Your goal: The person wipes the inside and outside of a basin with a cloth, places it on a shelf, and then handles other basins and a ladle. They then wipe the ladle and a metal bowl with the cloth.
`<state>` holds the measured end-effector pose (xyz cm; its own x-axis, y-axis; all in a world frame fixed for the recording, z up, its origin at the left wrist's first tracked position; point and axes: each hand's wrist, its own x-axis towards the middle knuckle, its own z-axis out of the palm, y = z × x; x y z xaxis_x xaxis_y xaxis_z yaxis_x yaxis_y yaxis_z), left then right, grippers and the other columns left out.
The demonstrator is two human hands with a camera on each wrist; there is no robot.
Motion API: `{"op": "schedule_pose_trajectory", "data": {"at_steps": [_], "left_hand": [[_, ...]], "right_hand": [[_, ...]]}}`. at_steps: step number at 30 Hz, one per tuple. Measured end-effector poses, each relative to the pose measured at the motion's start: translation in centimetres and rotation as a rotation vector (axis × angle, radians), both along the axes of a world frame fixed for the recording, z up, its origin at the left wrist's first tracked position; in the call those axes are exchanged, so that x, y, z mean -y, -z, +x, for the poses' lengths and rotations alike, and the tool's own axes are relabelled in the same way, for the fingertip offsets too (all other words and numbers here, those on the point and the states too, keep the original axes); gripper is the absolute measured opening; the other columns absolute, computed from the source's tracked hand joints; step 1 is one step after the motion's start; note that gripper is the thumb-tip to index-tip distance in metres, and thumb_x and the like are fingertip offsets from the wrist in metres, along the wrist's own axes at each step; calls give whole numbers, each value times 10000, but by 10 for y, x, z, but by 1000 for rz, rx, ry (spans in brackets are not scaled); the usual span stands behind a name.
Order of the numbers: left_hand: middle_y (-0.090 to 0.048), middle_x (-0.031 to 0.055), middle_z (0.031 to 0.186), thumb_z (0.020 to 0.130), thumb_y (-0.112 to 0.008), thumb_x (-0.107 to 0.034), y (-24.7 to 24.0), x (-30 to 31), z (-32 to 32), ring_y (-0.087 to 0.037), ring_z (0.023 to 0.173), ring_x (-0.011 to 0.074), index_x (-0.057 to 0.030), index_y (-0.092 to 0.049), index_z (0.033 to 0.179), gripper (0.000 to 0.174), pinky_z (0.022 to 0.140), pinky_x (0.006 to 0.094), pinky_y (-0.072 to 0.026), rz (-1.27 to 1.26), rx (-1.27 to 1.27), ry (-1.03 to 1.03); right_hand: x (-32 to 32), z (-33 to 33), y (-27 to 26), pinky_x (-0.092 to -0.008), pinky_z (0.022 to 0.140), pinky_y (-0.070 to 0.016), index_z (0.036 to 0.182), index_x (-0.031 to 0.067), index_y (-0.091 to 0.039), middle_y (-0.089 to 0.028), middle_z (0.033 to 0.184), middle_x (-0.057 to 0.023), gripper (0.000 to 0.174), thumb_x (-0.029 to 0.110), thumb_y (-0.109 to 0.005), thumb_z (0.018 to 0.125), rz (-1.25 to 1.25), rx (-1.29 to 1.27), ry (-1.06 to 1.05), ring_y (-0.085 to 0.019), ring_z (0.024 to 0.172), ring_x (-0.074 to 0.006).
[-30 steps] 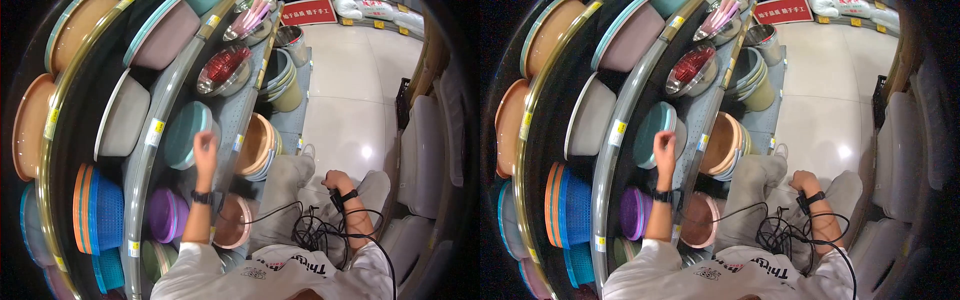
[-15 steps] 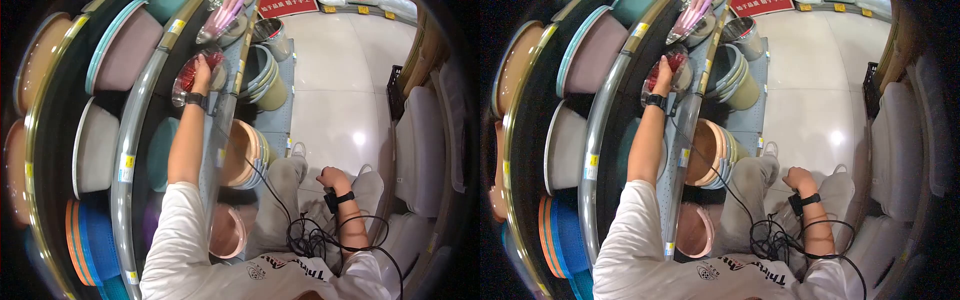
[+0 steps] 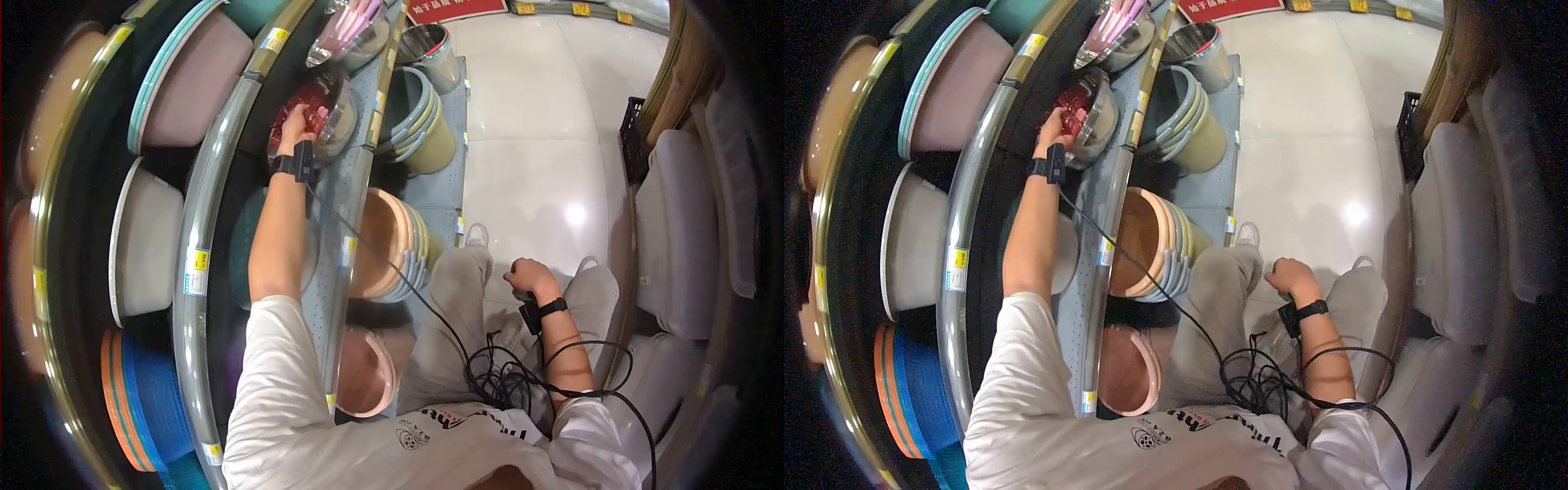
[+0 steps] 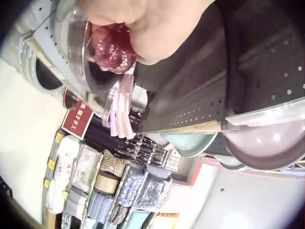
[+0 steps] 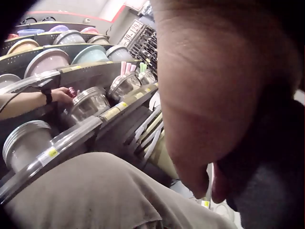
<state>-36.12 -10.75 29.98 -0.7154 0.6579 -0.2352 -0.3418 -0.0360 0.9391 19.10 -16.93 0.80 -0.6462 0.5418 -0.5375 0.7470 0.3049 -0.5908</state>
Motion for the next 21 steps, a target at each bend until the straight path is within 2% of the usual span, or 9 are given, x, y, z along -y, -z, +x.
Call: {"op": "schedule_pose_trajectory", "data": {"at_steps": [2,4,6,7,8,13,16,19,21], "left_hand": [[-661,177,935,971,-576,-55,4,6,9,-688,820,305,43,-611,1009,111,747,411,-635,197,92,-106],[-654,179,913,968,-581,-48,-3,14,35,-670,771,300,59,-582,1064,144,703,400,-621,232,81,-130],[-642,169,884,962,-601,-49,-11,28,68,-640,724,277,25,-428,1354,434,653,387,-594,222,-173,-188],[-631,168,894,950,-612,-38,-17,42,84,-617,704,263,-104,-130,1545,769,623,385,-572,266,-251,-86],[-641,155,889,931,-620,-49,-13,53,70,-621,669,240,-278,182,1605,1073,573,370,-564,289,-184,119],[-640,168,1091,965,-599,-29,-22,118,160,-626,721,214,-314,173,1614,1049,608,353,-566,423,-205,186],[-636,192,1164,981,-589,-32,-15,161,203,-635,774,210,-323,122,1627,1004,621,340,-575,456,-221,235],[-625,210,1231,985,-589,-32,-1,209,246,-643,847,203,-326,69,1638,973,638,322,-584,446,-192,326],[-606,218,1268,972,-621,-20,16,240,271,-647,894,201,-325,43,1645,994,669,318,-593,481,-110,421]], "right_hand": [[1,-1,15,-446,888,-566,976,38,-780,-755,989,-202,392,381,-634,857,21,0,13,-724,962,-367],[2,1,21,-444,890,-565,996,42,-779,-754,1008,-204,399,386,-636,854,40,5,19,-724,973,-363],[3,3,19,-443,896,-563,1010,38,-772,-751,1032,-209,399,380,-644,850,25,8,53,-722,986,-358],[4,3,21,-443,896,-563,1010,38,-772,-751,1032,-209,399,380,-644,850,35,9,48,-722,986,-358],[3,5,24,-442,884,-565,996,35,-771,-753,1013,-205,384,368,-648,849,26,-9,60,-724,964,-359],[2,6,26,-427,840,-569,961,30,-768,-755,953,-205,344,337,-662,851,50,-114,133,-728,889,-361],[2,9,40,-394,802,-569,962,10,-756,-758,909,-196,326,309,-661,877,2,-247,230,-736,839,-314],[8,9,53,-331,767,-551,942,-31,-718,-739,826,-129,292,248,-634,948,-69,-599,384,-691,782,-183],[12,14,31,-314,840,-526,959,-15,-705,-724,895,-70,253,223,-620,977,-98,-683,447,-656,861,-155]]}}
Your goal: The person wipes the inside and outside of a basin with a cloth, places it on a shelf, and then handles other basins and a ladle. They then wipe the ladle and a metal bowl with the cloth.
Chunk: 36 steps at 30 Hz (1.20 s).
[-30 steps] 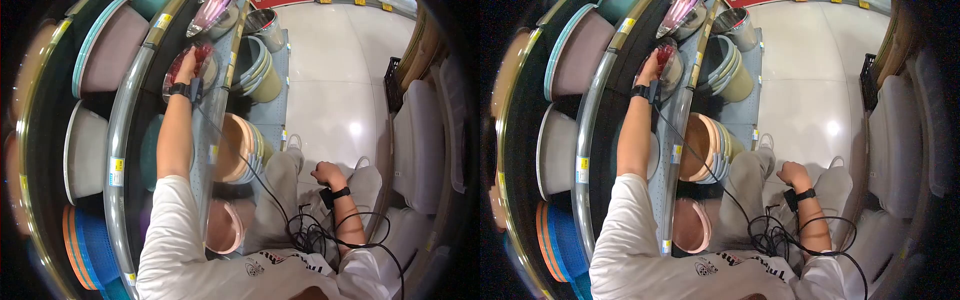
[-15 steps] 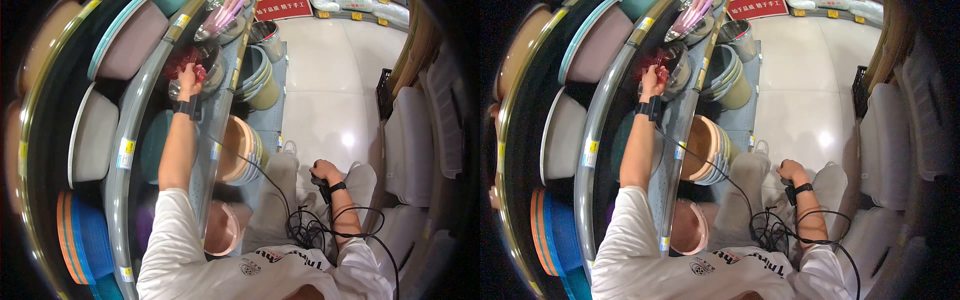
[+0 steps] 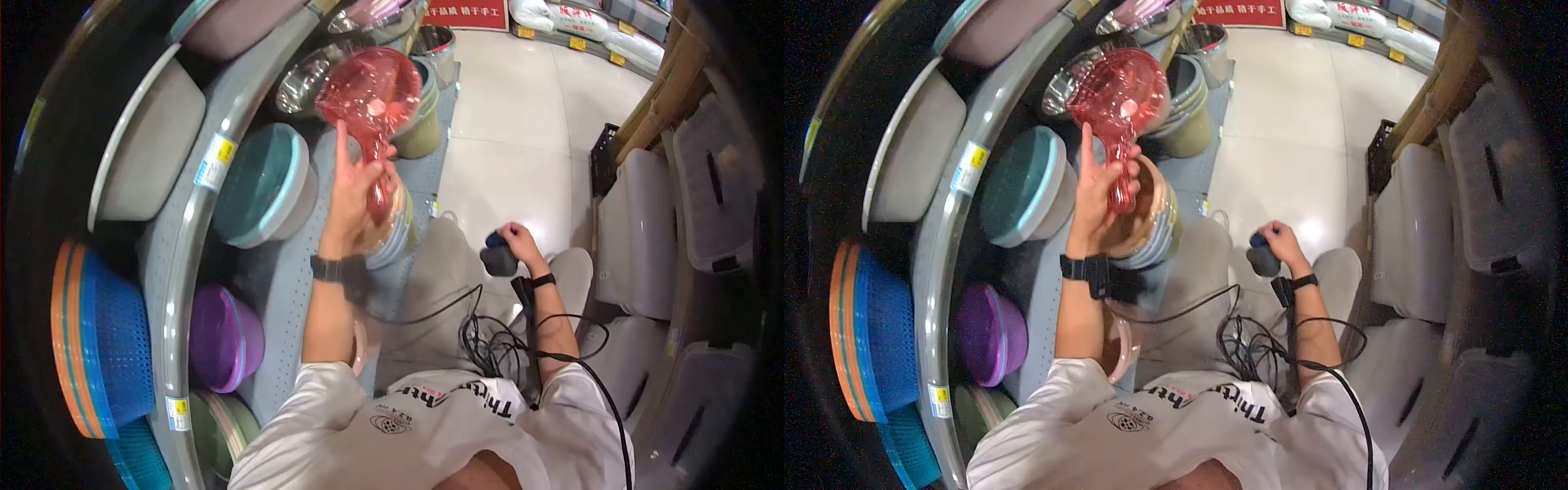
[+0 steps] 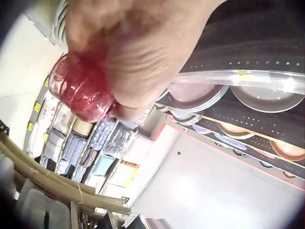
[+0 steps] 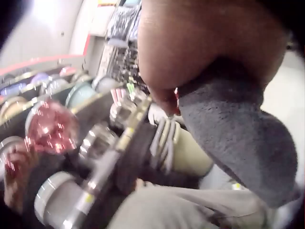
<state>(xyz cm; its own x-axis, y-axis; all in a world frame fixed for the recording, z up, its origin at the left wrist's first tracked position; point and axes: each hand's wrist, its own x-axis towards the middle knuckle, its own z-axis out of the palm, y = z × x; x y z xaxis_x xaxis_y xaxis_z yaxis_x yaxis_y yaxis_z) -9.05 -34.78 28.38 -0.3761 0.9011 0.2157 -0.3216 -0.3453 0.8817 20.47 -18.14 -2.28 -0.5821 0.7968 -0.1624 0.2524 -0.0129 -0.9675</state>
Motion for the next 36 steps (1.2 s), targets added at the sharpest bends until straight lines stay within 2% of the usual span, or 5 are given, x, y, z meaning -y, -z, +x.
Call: {"op": "schedule_pose_trajectory", "data": {"at_steps": [7,11,17,21,36], "left_hand": [[-576,194,1320,916,-734,-70,58,110,68,-632,857,160,-313,111,1641,1139,638,287,-550,-302,36,177],[-575,171,1358,925,-674,-1,111,145,92,-618,811,125,-304,138,1636,1121,603,269,-531,-495,12,245],[-650,73,1205,921,-670,-68,146,165,95,-562,584,59,-309,204,1617,1142,447,229,-439,-315,-65,239],[-630,-8,738,824,-759,-227,146,196,93,-599,601,108,-66,-649,1084,325,494,318,-459,-773,-269,251],[-649,61,705,809,-755,-320,197,220,101,-619,610,187,-31,-677,815,300,538,357,-489,-838,-43,-20]], "right_hand": [[27,21,-168,-294,870,-502,1120,68,-641,-645,1021,-37,186,126,-660,944,-214,-723,551,-605,940,-132],[83,11,-264,-300,880,-491,1155,70,-572,-601,1091,-55,278,64,-691,904,76,-859,332,-574,1003,-141],[136,-53,-253,-332,1018,-455,1220,42,-602,-606,1254,-89,369,-1,-750,885,508,-200,-213,-579,1158,-198],[142,-104,-242,-494,1152,-352,1308,7,-581,-555,1385,-249,439,177,-729,931,1025,188,-862,-479,1338,-433],[127,-130,-193,-495,1072,-456,1522,60,-366,-467,1462,-272,779,143,-759,854,744,559,-1162,-501,1336,-447]]}}
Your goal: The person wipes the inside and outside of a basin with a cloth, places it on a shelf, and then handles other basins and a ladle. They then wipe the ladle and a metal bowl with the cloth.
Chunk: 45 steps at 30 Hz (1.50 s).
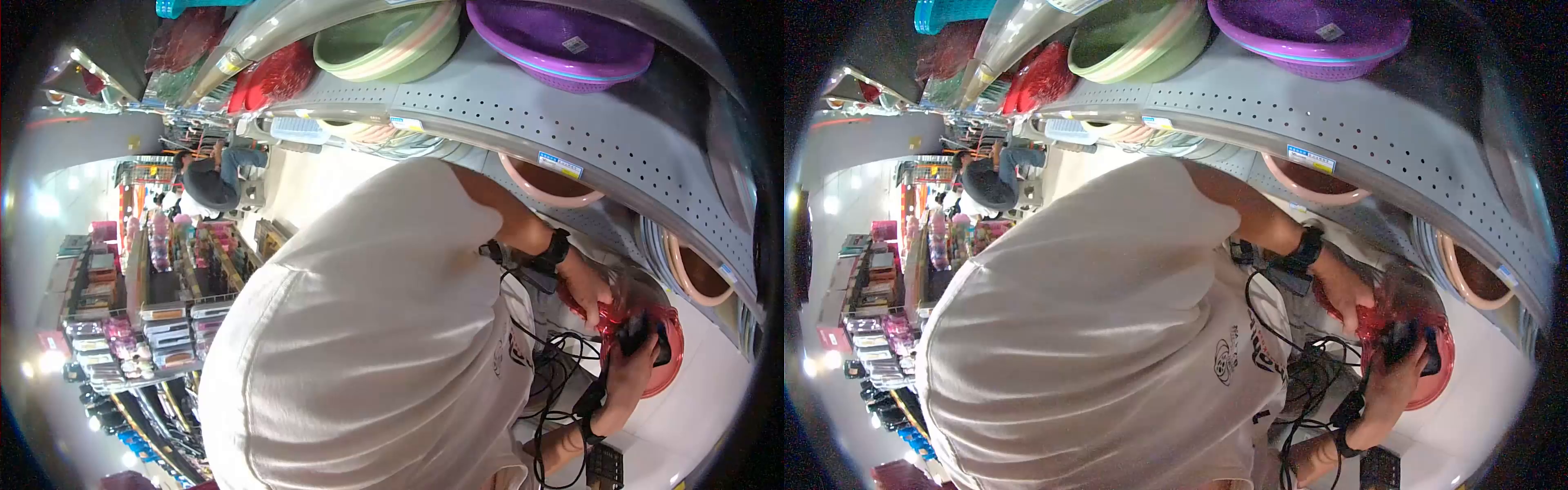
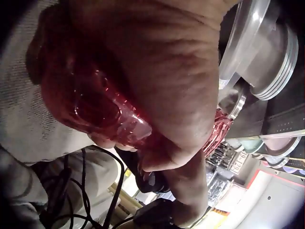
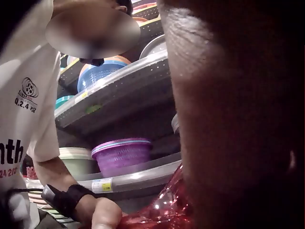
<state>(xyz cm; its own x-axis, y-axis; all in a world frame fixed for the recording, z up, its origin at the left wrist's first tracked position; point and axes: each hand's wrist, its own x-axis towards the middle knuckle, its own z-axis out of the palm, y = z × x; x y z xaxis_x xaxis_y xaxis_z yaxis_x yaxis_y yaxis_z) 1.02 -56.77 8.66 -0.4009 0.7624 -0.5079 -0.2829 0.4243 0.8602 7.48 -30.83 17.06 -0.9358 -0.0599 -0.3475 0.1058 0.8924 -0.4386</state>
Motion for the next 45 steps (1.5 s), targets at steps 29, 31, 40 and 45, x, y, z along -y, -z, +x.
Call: {"op": "schedule_pose_trajectory", "data": {"at_steps": [29,31,40,45], "left_hand": [[-636,62,676,817,-756,-307,72,-52,-27,-613,576,190,-42,-674,796,278,511,355,-484,36,373,22],[-635,62,674,817,-756,-306,70,-30,-27,-612,573,190,-43,-674,794,277,509,355,-484,21,382,-20],[-631,62,665,820,-756,-302,89,-56,-21,-610,563,191,-46,-673,789,271,501,355,-482,73,473,-28],[-629,62,660,822,-756,-300,89,-28,-1,-609,557,191,-48,-673,785,268,497,354,-481,39,504,-81]], "right_hand": [[14,8,-5,-524,1084,-423,1433,41,-507,-522,1424,-258,531,233,-669,965,41,-371,62,-491,1327,-451],[17,9,-16,-524,1081,-430,1460,59,-480,-510,1439,-262,587,250,-692,947,41,-334,25,-500,1318,-461],[19,16,-14,-513,1050,-445,1514,26,-386,-491,1425,-293,651,219,-671,962,25,-135,49,-496,1317,-477],[16,18,0,-494,1042,-466,1471,-9,-412,-580,1351,-274,611,122,-677,936,-9,-84,146,-585,1248,-428]]}}
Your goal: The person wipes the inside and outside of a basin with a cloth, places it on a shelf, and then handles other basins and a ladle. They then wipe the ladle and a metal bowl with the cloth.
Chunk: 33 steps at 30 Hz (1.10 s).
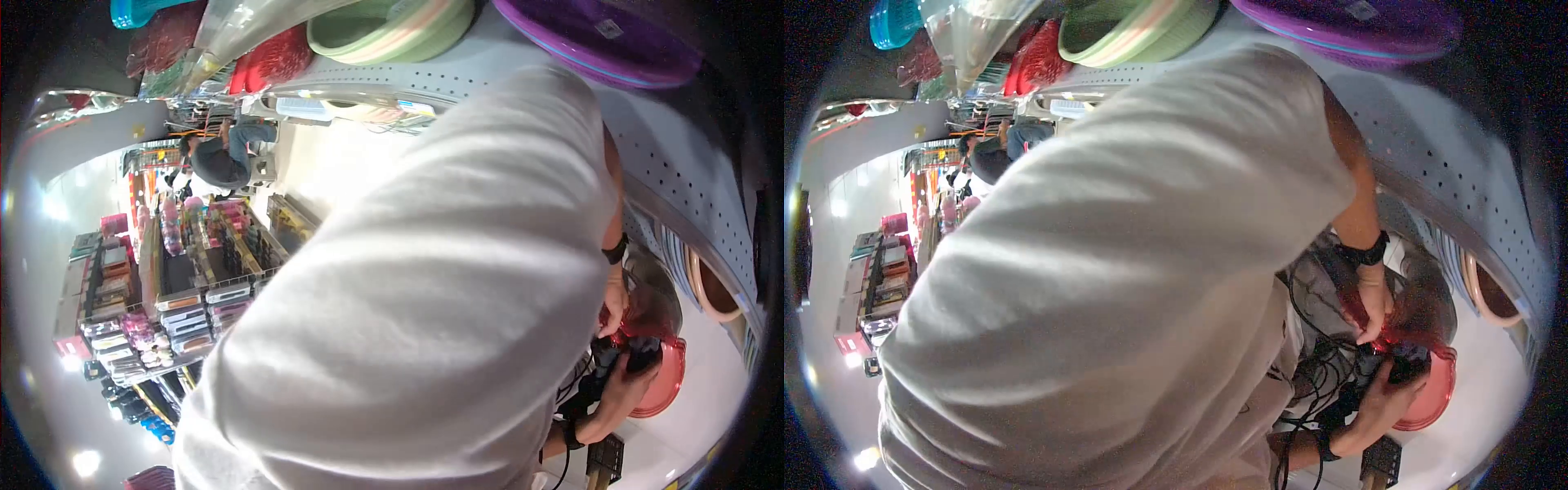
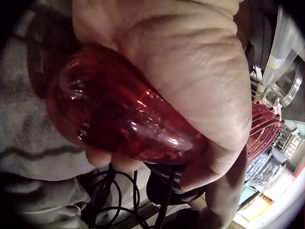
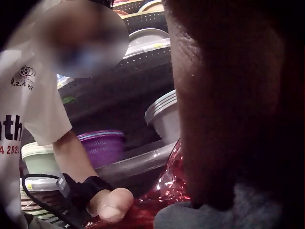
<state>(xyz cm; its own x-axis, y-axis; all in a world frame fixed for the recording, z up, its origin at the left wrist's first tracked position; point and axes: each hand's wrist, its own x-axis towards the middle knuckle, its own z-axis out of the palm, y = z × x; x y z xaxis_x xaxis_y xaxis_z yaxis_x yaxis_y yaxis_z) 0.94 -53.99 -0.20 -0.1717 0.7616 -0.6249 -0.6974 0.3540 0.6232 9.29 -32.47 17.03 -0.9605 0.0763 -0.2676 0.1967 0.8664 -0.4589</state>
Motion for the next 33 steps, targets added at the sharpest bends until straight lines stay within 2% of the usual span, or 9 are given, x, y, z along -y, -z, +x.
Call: {"op": "schedule_pose_trajectory", "data": {"at_steps": [6,9,15,18,22,23,26,30,33], "left_hand": [[-626,62,654,823,-756,-298,4,-25,-14,-608,550,191,-51,-672,782,264,491,354,-480,69,35,34],[-625,62,651,824,-756,-296,-5,-60,-4,-608,546,192,-52,-672,780,262,488,354,-479,150,94,91],[-622,62,645,826,-756,-294,-39,-35,-13,-606,539,192,-54,-671,776,259,483,353,-478,234,84,334],[-621,62,642,827,-756,-292,-55,-27,-19,-606,536,192,-56,-671,774,257,480,353,-478,255,77,435],[-619,62,637,828,-756,-291,-63,-14,-20,-605,531,193,-57,-671,771,255,477,353,-477,253,90,486],[-619,62,636,828,-756,-290,-64,-22,-19,-605,530,193,-57,-671,771,255,476,353,-477,263,96,506],[-599,55,603,826,-769,-218,-71,-20,-16,-584,483,188,-76,-651,722,213,439,335,-468,303,39,438],[-558,32,558,851,-727,-190,-96,-17,-17,-526,426,150,-69,-596,678,248,380,305,-417,282,-16,408],[-548,-9,555,853,-727,-351,-96,-12,-21,-502,424,110,-124,-571,657,338,377,289,-397,178,-52,516]], "right_hand": [[-6,3,-9,-429,1065,-459,1440,-12,-461,-600,1337,-222,577,68,-685,915,-148,-53,-47,-591,1247,-354],[4,6,-42,-423,1028,-478,1430,-3,-479,-594,1306,-166,546,86,-687,933,-213,-379,125,-593,1177,-284],[-4,22,-59,-396,926,-569,1277,-30,-546,-614,1209,-197,489,17,-798,861,-154,-1148,387,-648,1078,-306],[-13,30,-39,-391,909,-546,1253,-19,-580,-624,1186,-191,401,-8,-759,894,60,-1107,422,-642,1040,-296],[21,29,-32,-409,950,-476,1264,-13,-615,-627,1170,-182,382,110,-743,926,124,-660,287,-591,1078,-323],[27,31,-27,-419,956,-476,1243,-5,-636,-629,1184,-206,371,128,-748,915,20,-488,326,-595,1094,-341],[46,43,0,-511,959,-468,1319,-31,-543,-598,1208,-269,481,204,-716,937,200,-260,262,-571,1154,-467],[54,35,11,-527,988,-461,1374,-72,-447,-559,1242,-328,668,249,-765,881,263,-243,455,-550,1164,-514],[48,30,18,-509,1026,-457,1374,-66,-445,-557,1306,-327,706,192,-801,822,132,-254,504,-554,1210,-493]]}}
